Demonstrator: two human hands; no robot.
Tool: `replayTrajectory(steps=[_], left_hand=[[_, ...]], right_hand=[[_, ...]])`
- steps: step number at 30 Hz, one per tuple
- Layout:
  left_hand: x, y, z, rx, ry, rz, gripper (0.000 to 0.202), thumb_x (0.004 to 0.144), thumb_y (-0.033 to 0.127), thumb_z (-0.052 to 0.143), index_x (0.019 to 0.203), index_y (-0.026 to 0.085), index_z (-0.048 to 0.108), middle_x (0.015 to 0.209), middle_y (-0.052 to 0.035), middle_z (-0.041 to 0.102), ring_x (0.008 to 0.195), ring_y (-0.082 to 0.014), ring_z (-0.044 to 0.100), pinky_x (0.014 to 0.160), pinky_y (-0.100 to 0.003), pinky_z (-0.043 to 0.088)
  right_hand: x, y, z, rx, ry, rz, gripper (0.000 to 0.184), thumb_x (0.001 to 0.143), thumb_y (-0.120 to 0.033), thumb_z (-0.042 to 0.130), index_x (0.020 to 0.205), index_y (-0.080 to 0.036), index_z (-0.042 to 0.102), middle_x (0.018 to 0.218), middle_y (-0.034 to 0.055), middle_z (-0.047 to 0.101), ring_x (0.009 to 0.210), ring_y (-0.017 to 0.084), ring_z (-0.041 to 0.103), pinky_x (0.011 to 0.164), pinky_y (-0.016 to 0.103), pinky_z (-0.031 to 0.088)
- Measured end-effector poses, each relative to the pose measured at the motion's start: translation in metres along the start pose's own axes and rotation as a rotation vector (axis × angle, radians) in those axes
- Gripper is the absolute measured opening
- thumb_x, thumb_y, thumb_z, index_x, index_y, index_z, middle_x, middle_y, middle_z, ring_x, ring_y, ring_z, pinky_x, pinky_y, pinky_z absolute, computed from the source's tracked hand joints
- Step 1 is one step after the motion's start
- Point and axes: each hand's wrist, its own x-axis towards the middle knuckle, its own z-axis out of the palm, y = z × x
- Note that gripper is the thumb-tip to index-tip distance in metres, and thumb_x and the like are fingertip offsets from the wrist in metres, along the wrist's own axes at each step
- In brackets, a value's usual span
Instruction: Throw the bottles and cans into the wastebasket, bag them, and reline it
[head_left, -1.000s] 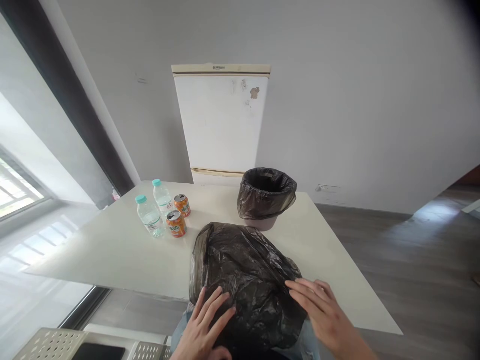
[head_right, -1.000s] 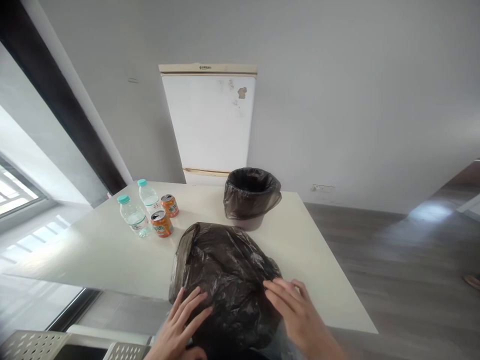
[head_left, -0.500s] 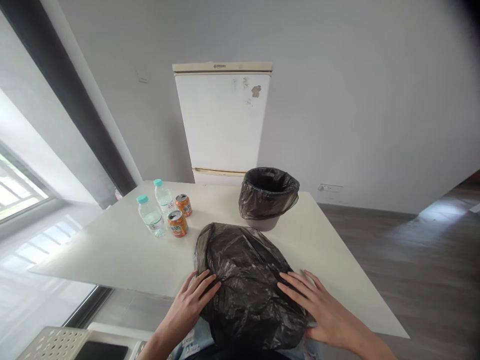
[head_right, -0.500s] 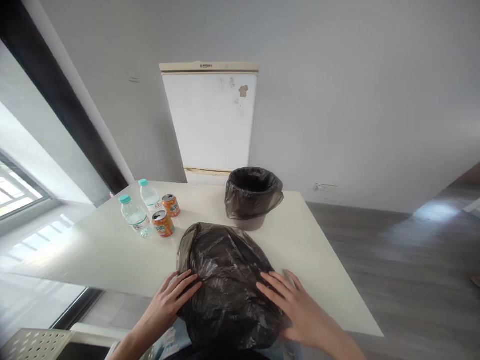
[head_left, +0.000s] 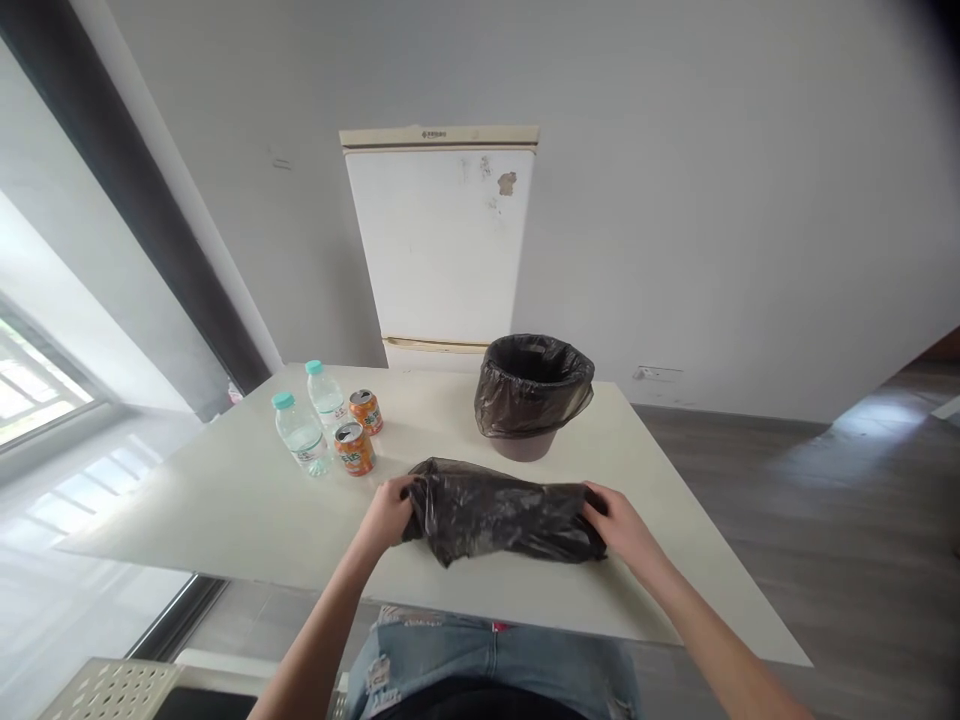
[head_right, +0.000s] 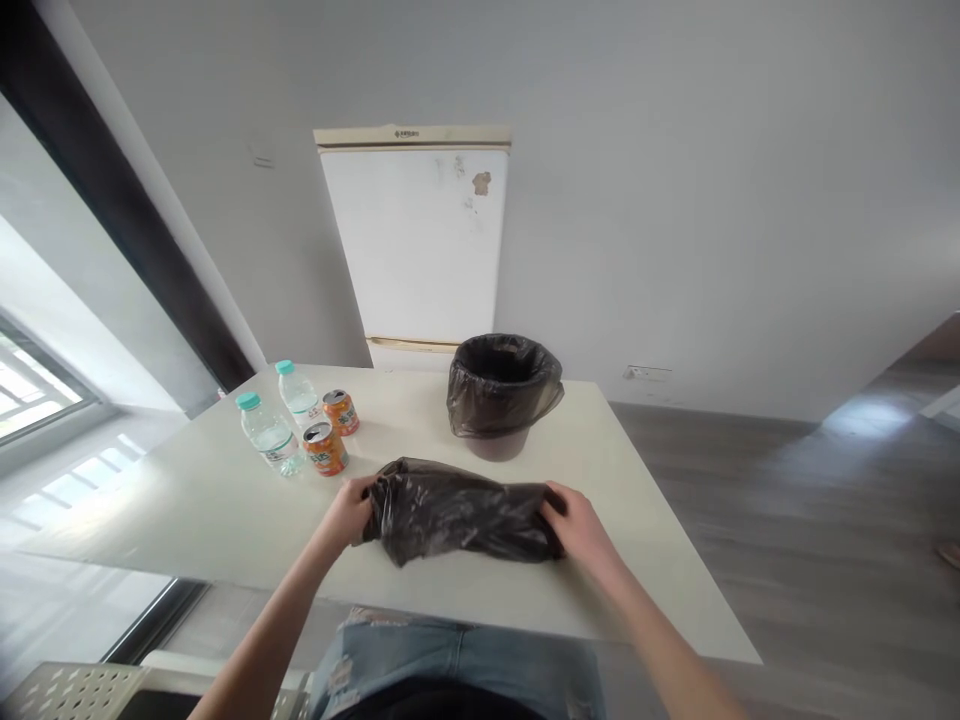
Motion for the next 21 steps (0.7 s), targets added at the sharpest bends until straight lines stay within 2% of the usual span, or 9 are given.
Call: replayTrajectory(steps=[4,8,11,13,15,16,17,19,21], left_hand=[[0.042,-0.005,0.009,0.008,0.053,-0.071,0.021,0.074,0.02,0.056,0.08,0.017,0.076,0.082,-0.0052,0.078,0.095,-0.0296,0.072,0.081,-0.032,0.054],[0.062,-0.013,0.014,0.002,0.182,-0.14,0.025,0.07,0.017,0.063,0.091,0.019,0.076,0.093,-0.009,0.079,0.094,-0.0272,0.073,0.082,-0.033,0.054],[0.061,-0.012,0.013,-0.034,0.316,-0.145,0.036,0.076,0.018,0.056,0.109,0.016,0.07,0.1,-0.0102,0.077,0.089,-0.0227,0.072,0.081,-0.032,0.057],[0.051,-0.005,0.01,-0.051,0.442,-0.105,0.041,0.082,0.018,0.049,0.12,0.017,0.064,0.116,-0.0116,0.072,0.103,-0.023,0.071,0.088,-0.033,0.057],[0.036,0.006,0.008,0.0,0.515,0.092,0.039,0.087,0.018,0.047,0.122,0.02,0.063,0.128,-0.0112,0.067,0.118,-0.0252,0.065,0.1,-0.038,0.054],[0.028,0.012,0.008,0.065,0.482,0.252,0.037,0.088,0.017,0.048,0.122,0.021,0.063,0.131,-0.0108,0.065,0.124,-0.0262,0.062,0.106,-0.041,0.052],[0.02,0.017,0.01,0.155,0.393,0.43,0.037,0.09,0.015,0.048,0.123,0.022,0.064,0.134,-0.0107,0.064,0.128,-0.027,0.06,0.11,-0.043,0.049],[0.01,0.026,0.018,0.368,0.14,0.726,0.041,0.096,0.013,0.047,0.131,0.023,0.064,0.143,-0.0106,0.062,0.137,-0.027,0.055,0.119,-0.046,0.043],[0.01,0.029,0.031,0.54,-0.054,0.845,0.046,0.102,0.016,0.043,0.145,0.025,0.057,0.157,-0.0082,0.053,0.149,-0.0257,0.045,0.127,-0.049,0.034]], right_hand=[[0.046,-0.002,0.008,-0.219,-0.005,0.171,0.023,0.09,-0.038,0.056,0.096,-0.021,0.071,0.104,0.0075,0.078,0.098,0.027,0.072,0.084,0.033,0.052],[0.062,0.002,0.016,-0.362,-0.018,0.256,0.02,0.085,-0.031,0.062,0.1,-0.02,0.068,0.105,0.0104,0.077,0.098,0.028,0.071,0.08,0.032,0.049],[0.059,0.004,0.018,-0.375,-0.024,0.261,0.024,0.086,-0.031,0.063,0.108,-0.021,0.066,0.105,0.01,0.076,0.097,0.027,0.071,0.079,0.032,0.049],[0.054,0.004,0.015,-0.368,-0.055,0.235,0.028,0.088,-0.032,0.063,0.114,-0.022,0.064,0.107,0.009,0.076,0.097,0.026,0.071,0.081,0.032,0.05],[0.047,0.003,0.012,-0.368,-0.086,0.19,0.034,0.091,-0.038,0.062,0.122,-0.022,0.063,0.112,0.01,0.074,0.103,0.028,0.07,0.086,0.035,0.052],[0.043,0.0,0.011,-0.388,-0.065,0.182,0.038,0.093,-0.04,0.06,0.126,-0.022,0.063,0.116,0.0119,0.073,0.108,0.03,0.069,0.09,0.038,0.053],[0.038,-0.004,0.012,-0.425,0.0,0.183,0.041,0.095,-0.041,0.057,0.13,-0.021,0.063,0.121,0.0149,0.07,0.113,0.032,0.067,0.092,0.042,0.053],[0.028,-0.017,0.021,-0.511,0.217,0.15,0.043,0.099,-0.036,0.047,0.135,-0.017,0.062,0.128,0.0204,0.066,0.12,0.037,0.063,0.096,0.049,0.053],[0.019,-0.034,0.041,-0.55,0.37,-0.028,0.045,0.103,-0.03,0.035,0.138,-0.017,0.061,0.136,0.0213,0.062,0.127,0.036,0.06,0.104,0.051,0.051]])
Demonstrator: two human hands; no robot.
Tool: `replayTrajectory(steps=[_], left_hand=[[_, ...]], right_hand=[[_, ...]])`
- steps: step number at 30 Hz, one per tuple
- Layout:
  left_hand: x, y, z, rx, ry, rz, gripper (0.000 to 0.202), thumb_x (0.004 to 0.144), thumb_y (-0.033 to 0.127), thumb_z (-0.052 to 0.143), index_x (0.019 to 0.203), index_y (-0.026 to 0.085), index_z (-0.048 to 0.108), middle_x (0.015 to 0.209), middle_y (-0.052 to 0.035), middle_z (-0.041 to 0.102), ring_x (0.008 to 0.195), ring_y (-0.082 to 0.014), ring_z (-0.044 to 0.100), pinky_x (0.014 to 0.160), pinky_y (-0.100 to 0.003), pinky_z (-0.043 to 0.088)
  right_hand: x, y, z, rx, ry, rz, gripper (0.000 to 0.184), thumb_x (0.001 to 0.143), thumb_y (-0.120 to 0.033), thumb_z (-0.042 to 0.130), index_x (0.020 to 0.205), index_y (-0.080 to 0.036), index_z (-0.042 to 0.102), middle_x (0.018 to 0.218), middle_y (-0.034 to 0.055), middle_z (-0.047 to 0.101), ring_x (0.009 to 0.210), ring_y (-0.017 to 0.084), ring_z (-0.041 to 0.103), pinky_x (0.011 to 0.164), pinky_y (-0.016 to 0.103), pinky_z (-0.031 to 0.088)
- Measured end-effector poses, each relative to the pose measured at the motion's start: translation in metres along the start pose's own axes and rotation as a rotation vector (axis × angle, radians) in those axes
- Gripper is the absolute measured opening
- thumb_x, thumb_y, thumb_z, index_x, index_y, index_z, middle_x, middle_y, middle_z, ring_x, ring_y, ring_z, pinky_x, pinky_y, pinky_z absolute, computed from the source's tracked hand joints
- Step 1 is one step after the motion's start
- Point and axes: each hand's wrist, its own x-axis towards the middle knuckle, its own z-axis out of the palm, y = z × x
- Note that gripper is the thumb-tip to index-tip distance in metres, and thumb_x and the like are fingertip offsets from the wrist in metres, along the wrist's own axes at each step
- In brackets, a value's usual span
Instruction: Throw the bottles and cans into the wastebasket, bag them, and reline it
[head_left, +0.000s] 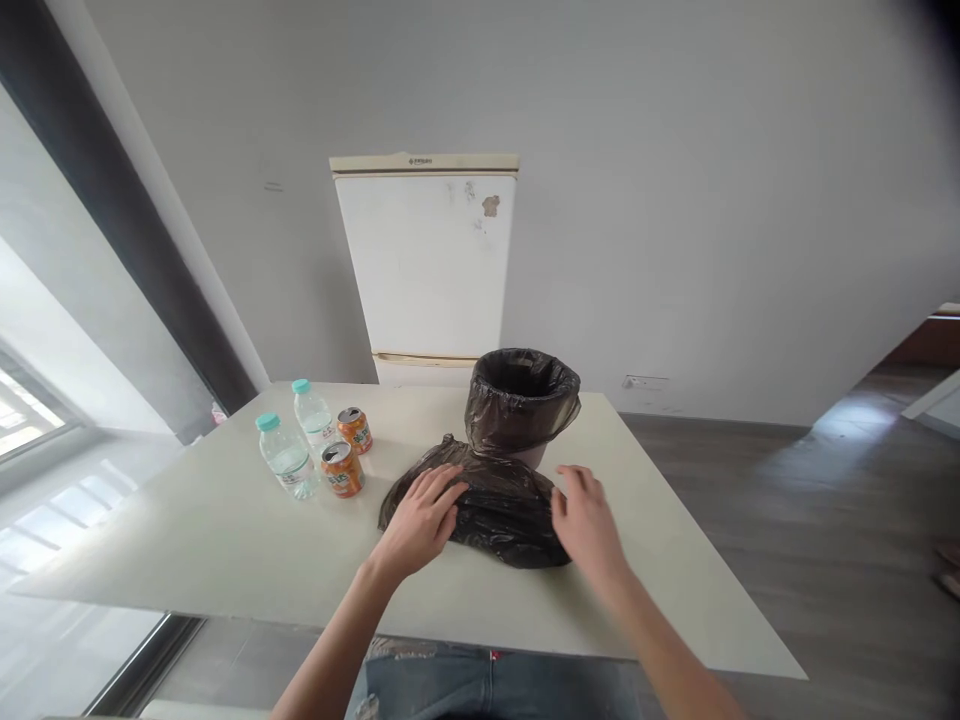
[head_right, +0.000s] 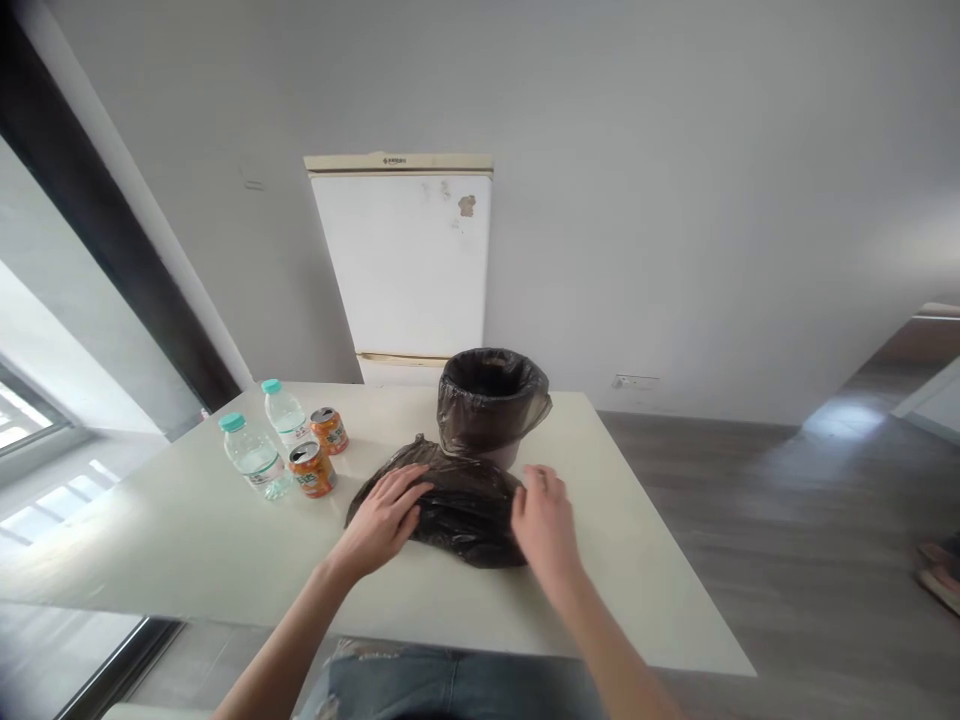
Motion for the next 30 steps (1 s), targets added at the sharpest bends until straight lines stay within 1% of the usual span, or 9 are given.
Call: replayTrajectory(steps=[3,6,8,11,16,20,24,27,30], left_hand=[[0.011,-0.003,0.024,0.096,-0.141,0.035,0.053,0.108,0.028,0.043,0.161,0.028,0.04,0.169,-0.0061,0.039,0.16,-0.0293,0.027,0.13,-0.057,0.024],[0.009,-0.015,0.044,0.138,-0.23,-0.068,0.063,0.108,0.045,0.045,0.167,0.028,0.03,0.172,-0.0093,0.033,0.161,-0.0373,0.021,0.126,-0.067,0.024],[-0.002,-0.021,0.051,0.168,-0.257,-0.191,0.066,0.107,0.052,0.044,0.166,0.026,0.032,0.17,-0.0123,0.036,0.159,-0.0419,0.025,0.122,-0.071,0.026],[-0.029,-0.023,0.051,0.193,-0.258,-0.326,0.067,0.106,0.057,0.042,0.166,0.027,0.034,0.168,-0.0133,0.039,0.156,-0.0438,0.029,0.119,-0.073,0.029],[-0.06,-0.014,0.041,0.169,-0.227,-0.332,0.066,0.107,0.057,0.04,0.166,0.028,0.033,0.168,-0.0117,0.041,0.155,-0.0382,0.033,0.122,-0.068,0.027],[-0.048,-0.001,0.023,0.189,-0.146,-0.294,0.061,0.101,0.058,0.054,0.153,0.027,0.054,0.151,-0.0137,0.057,0.137,-0.0388,0.051,0.113,-0.063,0.04],[-0.014,0.005,0.008,0.144,-0.046,-0.207,0.058,0.099,0.058,0.058,0.147,0.025,0.058,0.148,-0.0136,0.057,0.137,-0.0358,0.051,0.113,-0.055,0.043],[0.011,-0.009,0.012,0.068,-0.119,-0.099,0.074,0.097,0.065,0.057,0.156,0.023,0.045,0.163,-0.0144,0.045,0.152,-0.0356,0.037,0.125,-0.056,0.029],[0.025,-0.034,0.023,0.026,-0.281,-0.116,0.084,0.098,0.071,0.05,0.163,0.019,0.036,0.166,-0.017,0.041,0.157,-0.0375,0.031,0.126,-0.06,0.023]], right_hand=[[-0.016,-0.034,0.018,0.005,-0.128,-0.291,0.052,0.109,-0.037,0.029,0.15,-0.021,0.054,0.161,0.0132,0.047,0.15,0.032,0.041,0.122,0.052,0.037],[-0.022,-0.043,0.039,-0.099,-0.361,-0.315,0.07,0.106,-0.059,0.036,0.166,-0.022,0.033,0.176,0.0094,0.021,0.161,0.037,0.017,0.126,0.066,0.022],[-0.02,-0.033,0.046,-0.137,-0.471,-0.304,0.082,0.103,-0.07,0.037,0.17,-0.026,0.023,0.177,0.0074,0.012,0.163,0.038,0.01,0.127,0.07,0.015],[-0.016,-0.008,0.043,-0.131,-0.561,-0.317,0.084,0.101,-0.076,0.031,0.17,-0.032,0.016,0.178,0.0037,0.008,0.164,0.036,0.007,0.128,0.068,0.009],[-0.014,0.018,0.03,-0.069,-0.63,-0.436,0.081,0.101,-0.077,0.029,0.17,-0.04,0.005,0.177,-0.0022,0.003,0.164,0.032,0.004,0.131,0.062,0.008],[-0.011,0.021,0.025,-0.062,-0.638,-0.511,0.079,0.102,-0.075,0.033,0.169,-0.041,0.011,0.178,-0.0005,0.008,0.164,0.033,0.01,0.13,0.062,0.011],[-0.002,0.011,0.006,-0.078,-0.5,-0.574,0.079,0.099,-0.073,0.047,0.166,-0.035,0.032,0.172,0.008,0.032,0.156,0.038,0.031,0.123,0.064,0.028],[0.01,0.004,-0.011,-0.079,-0.349,-0.546,0.065,0.102,-0.064,0.048,0.156,-0.028,0.052,0.164,0.0121,0.045,0.149,0.036,0.04,0.118,0.058,0.037],[0.021,0.007,-0.015,-0.046,-0.415,-0.512,0.071,0.1,-0.069,0.047,0.158,-0.028,0.048,0.169,0.0085,0.037,0.153,0.034,0.035,0.12,0.054,0.037]])
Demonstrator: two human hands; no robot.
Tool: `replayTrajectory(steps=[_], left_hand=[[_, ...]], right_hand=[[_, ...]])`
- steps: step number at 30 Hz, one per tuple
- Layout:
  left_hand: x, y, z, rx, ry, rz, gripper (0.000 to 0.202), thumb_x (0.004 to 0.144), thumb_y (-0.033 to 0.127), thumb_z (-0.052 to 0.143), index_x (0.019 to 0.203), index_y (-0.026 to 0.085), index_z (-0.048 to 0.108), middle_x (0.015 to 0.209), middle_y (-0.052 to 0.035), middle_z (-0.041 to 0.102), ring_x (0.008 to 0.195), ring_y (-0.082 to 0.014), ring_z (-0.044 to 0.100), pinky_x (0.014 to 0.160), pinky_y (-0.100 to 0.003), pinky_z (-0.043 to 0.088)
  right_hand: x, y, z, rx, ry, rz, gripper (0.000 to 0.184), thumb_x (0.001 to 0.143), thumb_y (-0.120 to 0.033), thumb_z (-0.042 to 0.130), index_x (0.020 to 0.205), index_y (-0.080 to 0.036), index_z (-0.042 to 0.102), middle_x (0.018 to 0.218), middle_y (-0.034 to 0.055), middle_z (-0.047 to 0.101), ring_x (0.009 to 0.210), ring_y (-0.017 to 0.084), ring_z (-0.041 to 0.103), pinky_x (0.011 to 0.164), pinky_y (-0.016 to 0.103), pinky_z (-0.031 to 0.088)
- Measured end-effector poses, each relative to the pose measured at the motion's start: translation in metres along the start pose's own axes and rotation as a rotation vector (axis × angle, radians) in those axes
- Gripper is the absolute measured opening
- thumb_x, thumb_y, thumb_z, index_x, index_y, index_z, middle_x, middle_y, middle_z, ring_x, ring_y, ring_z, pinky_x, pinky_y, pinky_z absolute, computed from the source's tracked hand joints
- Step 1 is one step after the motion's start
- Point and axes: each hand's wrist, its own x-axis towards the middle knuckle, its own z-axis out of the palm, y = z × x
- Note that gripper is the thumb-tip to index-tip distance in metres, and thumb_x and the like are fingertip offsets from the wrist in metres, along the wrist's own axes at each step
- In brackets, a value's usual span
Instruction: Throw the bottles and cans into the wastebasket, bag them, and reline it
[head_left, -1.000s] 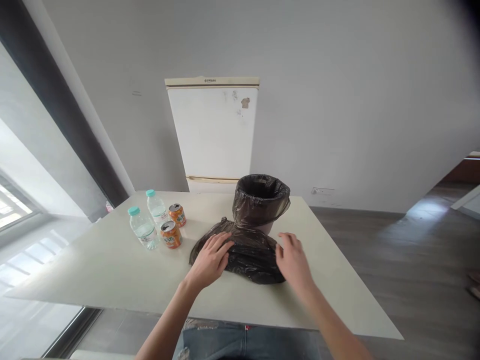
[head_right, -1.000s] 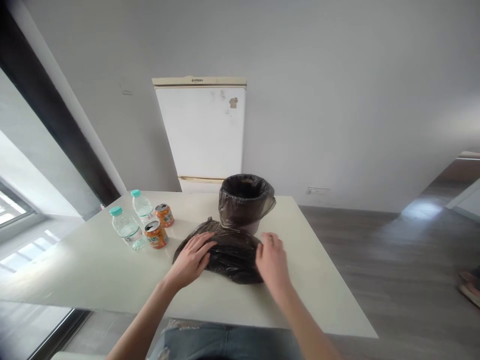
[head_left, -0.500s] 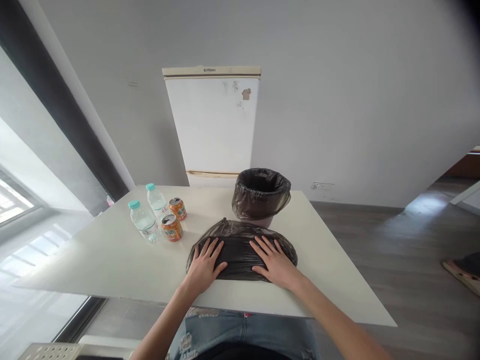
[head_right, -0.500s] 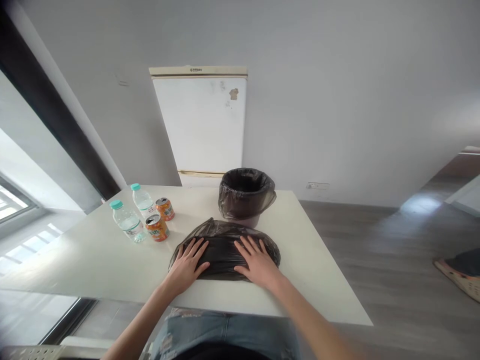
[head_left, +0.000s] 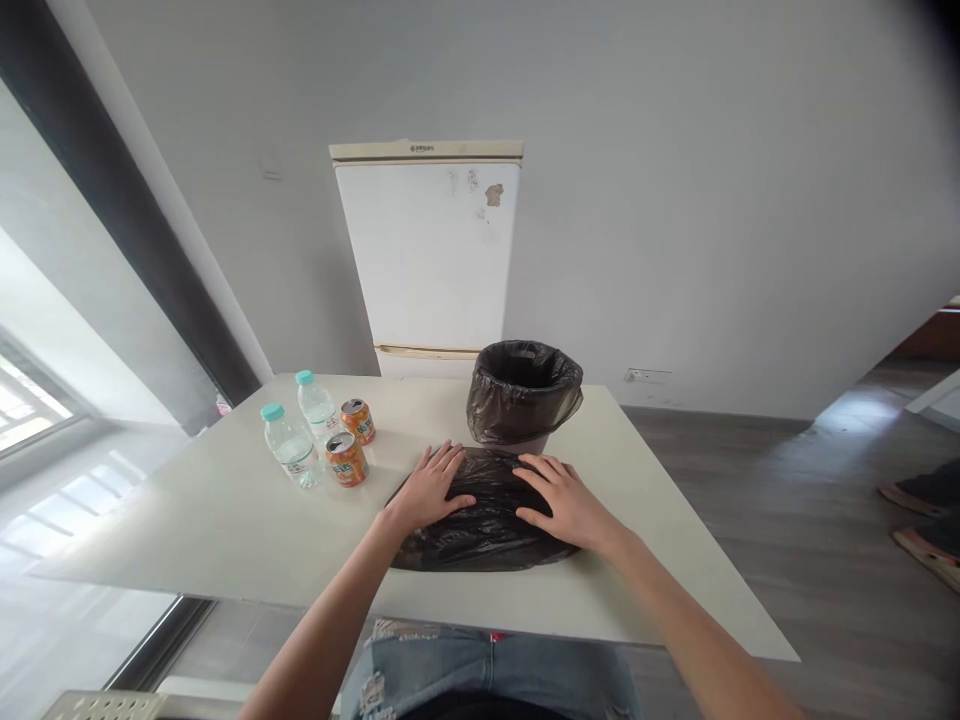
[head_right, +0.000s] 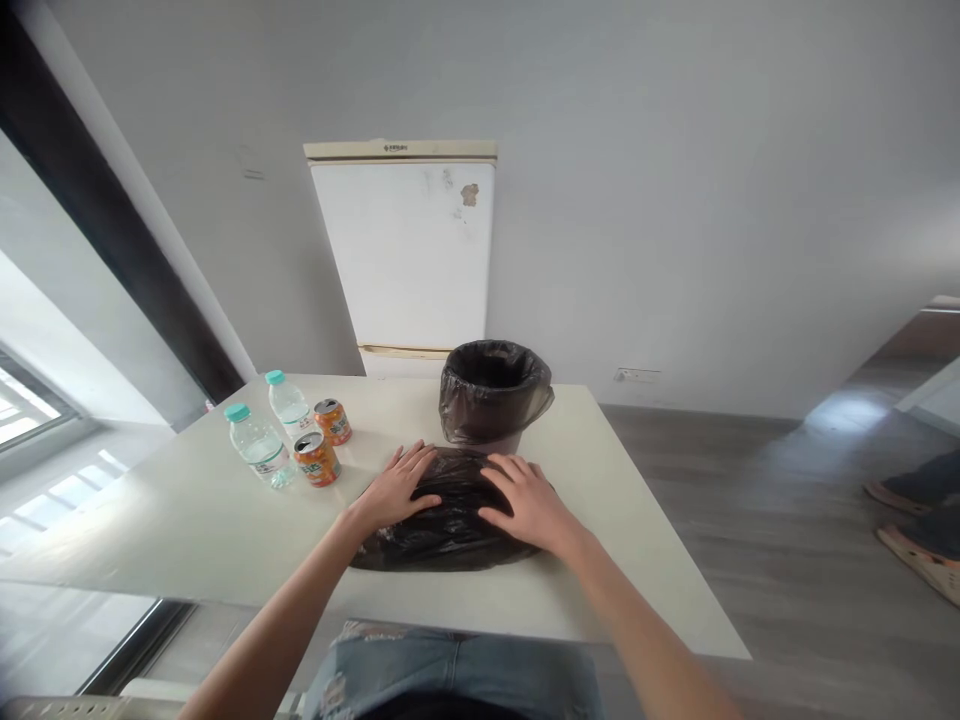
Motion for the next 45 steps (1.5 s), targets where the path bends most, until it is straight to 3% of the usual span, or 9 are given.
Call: replayTrajectory(steps=[5,10,17,22,25,29,33,39,45], left_hand=[[0.0,-0.026,0.007,0.049,-0.108,-0.089,0.065,0.104,0.061,0.044,0.156,0.023,0.049,0.154,-0.0158,0.055,0.142,-0.036,0.05,0.118,-0.057,0.035],[-0.021,-0.035,-0.006,0.098,-0.044,-0.161,0.06,0.102,0.065,0.045,0.143,0.024,0.063,0.151,-0.0156,0.056,0.141,-0.0377,0.048,0.117,-0.057,0.034],[-0.026,-0.034,-0.008,-0.059,-0.187,-0.128,0.097,0.084,0.061,0.076,0.164,0.026,0.034,0.162,-0.0152,0.046,0.147,-0.0365,0.045,0.118,-0.048,0.036],[-0.016,-0.024,-0.009,0.013,-0.19,-0.156,0.056,0.078,0.048,0.083,0.126,0.024,0.067,0.127,-0.0129,0.065,0.123,-0.0363,0.06,0.101,-0.047,0.047],[-0.012,-0.016,-0.019,0.034,-0.098,-0.13,0.022,0.082,0.026,0.075,0.104,0.023,0.069,0.129,-0.0115,0.062,0.12,-0.0329,0.059,0.098,-0.045,0.047],[-0.023,-0.007,-0.031,0.023,0.145,-0.071,0.049,0.075,-0.003,0.052,0.114,0.023,0.064,0.126,-0.0079,0.067,0.116,-0.0266,0.062,0.101,-0.042,0.045],[-0.056,0.001,-0.024,0.048,0.273,-0.049,0.063,0.072,-0.009,0.041,0.122,0.023,0.062,0.118,-0.0076,0.071,0.115,-0.0262,0.063,0.106,-0.044,0.042],[-0.101,0.009,-0.003,0.007,0.088,-0.025,0.055,0.08,0.008,0.059,0.131,0.027,0.061,0.135,-0.0067,0.07,0.124,-0.03,0.062,0.114,-0.05,0.037],[-0.096,-0.005,-0.009,-0.081,0.103,-0.152,0.017,0.099,0.021,0.052,0.105,0.026,0.067,0.112,-0.0061,0.074,0.106,-0.0258,0.068,0.094,-0.04,0.047]], right_hand=[[0.002,0.019,0.018,0.096,-0.192,0.065,0.089,0.096,-0.078,0.045,0.168,-0.028,0.028,0.173,0.0065,0.031,0.157,0.033,0.031,0.126,0.053,0.031],[-0.004,0.019,0.019,0.124,-0.046,0.106,0.066,0.104,-0.065,0.042,0.161,-0.032,0.041,0.167,0.0048,0.043,0.153,0.029,0.038,0.122,0.05,0.034],[-0.001,0.026,0.01,0.138,-0.19,0.244,0.082,0.08,-0.05,0.079,0.153,-0.028,0.048,0.152,0.0136,0.056,0.138,0.037,0.05,0.109,0.052,0.042],[0.01,0.023,0.007,0.121,-0.287,0.316,0.037,0.075,-0.037,0.08,0.107,-0.024,0.071,0.121,0.0111,0.068,0.119,0.034,0.059,0.097,0.044,0.045],[0.012,0.014,-0.001,0.105,-0.185,0.21,0.009,0.08,-0.024,0.067,0.088,-0.023,0.07,0.116,0.0087,0.068,0.117,0.031,0.059,0.095,0.042,0.043],[-0.001,0.005,-0.007,0.068,0.044,0.139,0.025,0.083,-0.009,0.053,0.096,-0.023,0.067,0.097,0.0057,0.072,0.093,0.025,0.064,0.097,0.044,0.041],[-0.029,0.002,0.008,-0.112,0.22,-0.046,0.04,0.091,-0.004,0.042,0.115,-0.022,0.069,0.115,0.0131,0.074,0.109,0.03,0.064,0.11,0.053,0.032],[-0.06,0.005,0.041,-0.049,0.068,-0.125,0.044,0.096,-0.018,0.053,0.139,-0.021,0.062,0.134,0.0141,0.069,0.123,0.033,0.061,0.11,0.054,0.038],[-0.056,0.006,0.02,0.131,-0.01,0.033,0.048,0.102,-0.059,0.052,0.136,-0.026,0.063,0.138,0.0124,0.066,0.123,0.032,0.062,0.103,0.048,0.049]])
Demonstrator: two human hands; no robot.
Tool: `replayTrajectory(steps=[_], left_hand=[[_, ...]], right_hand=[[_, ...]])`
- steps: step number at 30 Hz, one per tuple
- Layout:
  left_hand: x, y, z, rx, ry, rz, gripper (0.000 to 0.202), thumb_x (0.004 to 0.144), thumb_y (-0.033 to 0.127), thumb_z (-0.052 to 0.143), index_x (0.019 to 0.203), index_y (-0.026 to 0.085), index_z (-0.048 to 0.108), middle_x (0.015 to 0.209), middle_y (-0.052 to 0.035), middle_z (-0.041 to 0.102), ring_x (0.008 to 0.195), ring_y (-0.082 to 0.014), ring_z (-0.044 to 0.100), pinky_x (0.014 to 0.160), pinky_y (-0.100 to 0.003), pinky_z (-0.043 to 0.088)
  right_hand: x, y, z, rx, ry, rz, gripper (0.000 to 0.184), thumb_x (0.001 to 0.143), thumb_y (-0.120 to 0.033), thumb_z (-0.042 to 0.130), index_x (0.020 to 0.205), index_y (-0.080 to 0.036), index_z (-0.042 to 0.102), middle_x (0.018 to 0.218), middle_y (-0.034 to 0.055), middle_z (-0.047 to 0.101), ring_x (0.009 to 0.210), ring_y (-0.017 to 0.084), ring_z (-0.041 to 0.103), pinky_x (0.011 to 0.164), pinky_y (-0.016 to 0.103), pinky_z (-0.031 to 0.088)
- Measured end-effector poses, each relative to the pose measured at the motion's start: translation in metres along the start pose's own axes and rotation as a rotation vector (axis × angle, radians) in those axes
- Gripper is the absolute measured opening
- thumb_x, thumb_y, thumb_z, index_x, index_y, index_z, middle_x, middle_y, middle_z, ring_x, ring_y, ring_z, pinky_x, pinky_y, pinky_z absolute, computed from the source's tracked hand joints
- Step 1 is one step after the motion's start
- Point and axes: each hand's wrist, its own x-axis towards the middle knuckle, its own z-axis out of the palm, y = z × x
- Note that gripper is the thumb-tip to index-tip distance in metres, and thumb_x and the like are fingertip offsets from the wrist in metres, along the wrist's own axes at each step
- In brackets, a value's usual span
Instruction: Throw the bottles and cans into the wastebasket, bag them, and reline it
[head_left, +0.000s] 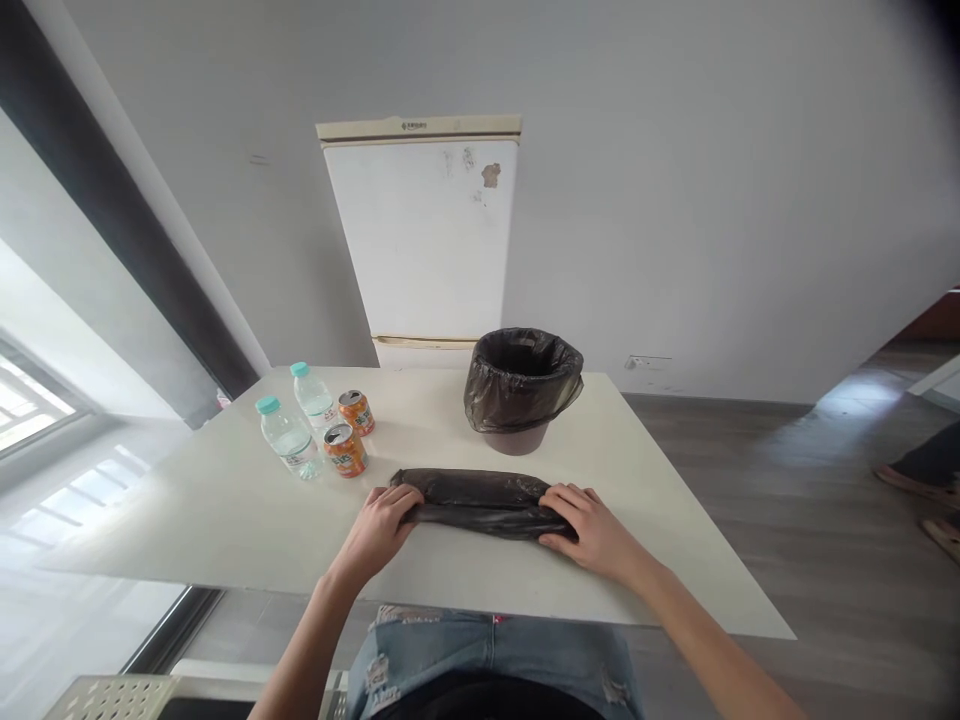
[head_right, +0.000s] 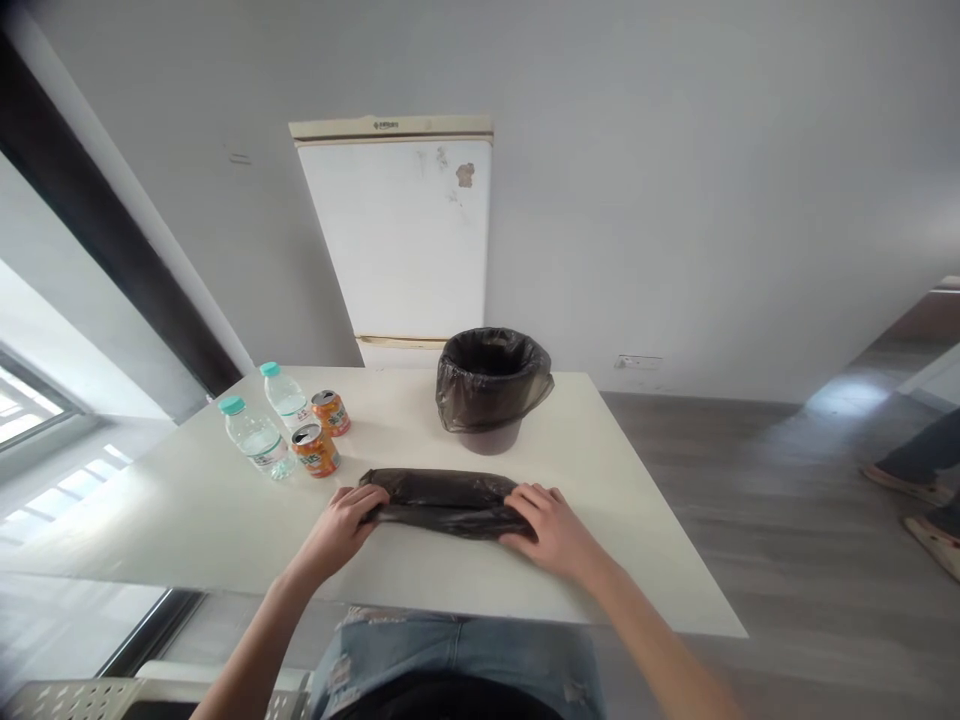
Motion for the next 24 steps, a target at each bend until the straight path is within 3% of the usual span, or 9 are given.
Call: replayTrajectory(steps=[4,8,14,17,20,22,24], left_hand=[[0.022,-0.011,0.006,-0.113,0.048,-0.192,0.024,0.104,0.034,0.047,0.094,0.024,0.067,0.089,-0.0041,0.074,0.083,-0.0233,0.07,0.077,-0.032,0.047],[0.042,-0.021,0.014,-0.201,0.104,-0.359,0.017,0.097,0.034,0.054,0.101,0.026,0.069,0.093,-0.0022,0.076,0.084,-0.0224,0.07,0.077,-0.03,0.048],[0.058,-0.041,0.016,-0.254,0.051,-0.367,0.014,0.085,0.029,0.064,0.096,0.024,0.072,0.084,-0.0006,0.071,0.08,-0.0206,0.067,0.075,-0.031,0.05],[0.057,-0.049,0.006,-0.271,0.035,-0.32,0.024,0.079,0.035,0.073,0.1,0.024,0.075,0.095,-0.0026,0.071,0.09,-0.0225,0.067,0.084,-0.034,0.054],[0.051,-0.039,-0.01,-0.289,0.142,-0.273,0.035,0.085,0.044,0.073,0.113,0.024,0.073,0.114,-0.0068,0.069,0.105,-0.0256,0.066,0.093,-0.039,0.055],[0.047,-0.019,-0.015,-0.257,0.25,-0.192,0.035,0.096,0.046,0.062,0.122,0.024,0.069,0.129,-0.0092,0.067,0.119,-0.0269,0.064,0.103,-0.042,0.053],[0.045,0.008,-0.011,-0.154,0.27,-0.062,0.035,0.105,0.04,0.049,0.132,0.024,0.065,0.144,-0.0105,0.062,0.136,-0.0277,0.056,0.116,-0.046,0.045]], right_hand=[[0.018,-0.002,-0.005,0.161,0.028,0.112,0.044,0.108,-0.057,0.039,0.135,-0.03,0.059,0.13,0.0081,0.069,0.111,0.026,0.068,0.094,0.04,0.054],[0.038,0.002,0.001,0.108,0.117,0.206,0.036,0.109,-0.045,0.033,0.117,-0.029,0.064,0.115,0.0066,0.071,0.096,0.025,0.069,0.082,0.039,0.054],[0.053,0.012,0.01,-0.049,0.07,0.281,0.027,0.103,-0.036,0.045,0.096,-0.024,0.069,0.101,0.0072,0.068,0.085,0.023,0.067,0.072,0.035,0.051],[0.053,0.016,0.01,-0.026,0.068,0.265,0.023,0.1,-0.038,0.052,0.092,-0.024,0.069,0.098,0.0058,0.068,0.085,0.023,0.067,0.073,0.035,0.051],[0.052,0.02,0.001,0.082,0.065,0.285,0.03,0.101,-0.047,0.051,0.092,-0.025,0.071,0.098,0.0052,0.069,0.088,0.024,0.067,0.079,0.037,0.052],[0.05,0.019,-0.009,0.157,0.047,0.302,0.041,0.105,-0.053,0.042,0.098,-0.026,0.072,0.104,0.0064,0.071,0.095,0.025,0.068,0.085,0.039,0.053],[0.049,0.01,-0.017,0.107,0.119,0.326,0.049,0.107,-0.056,0.034,0.111,-0.025,0.072,0.116,0.0105,0.07,0.107,0.03,0.066,0.092,0.044,0.053]])
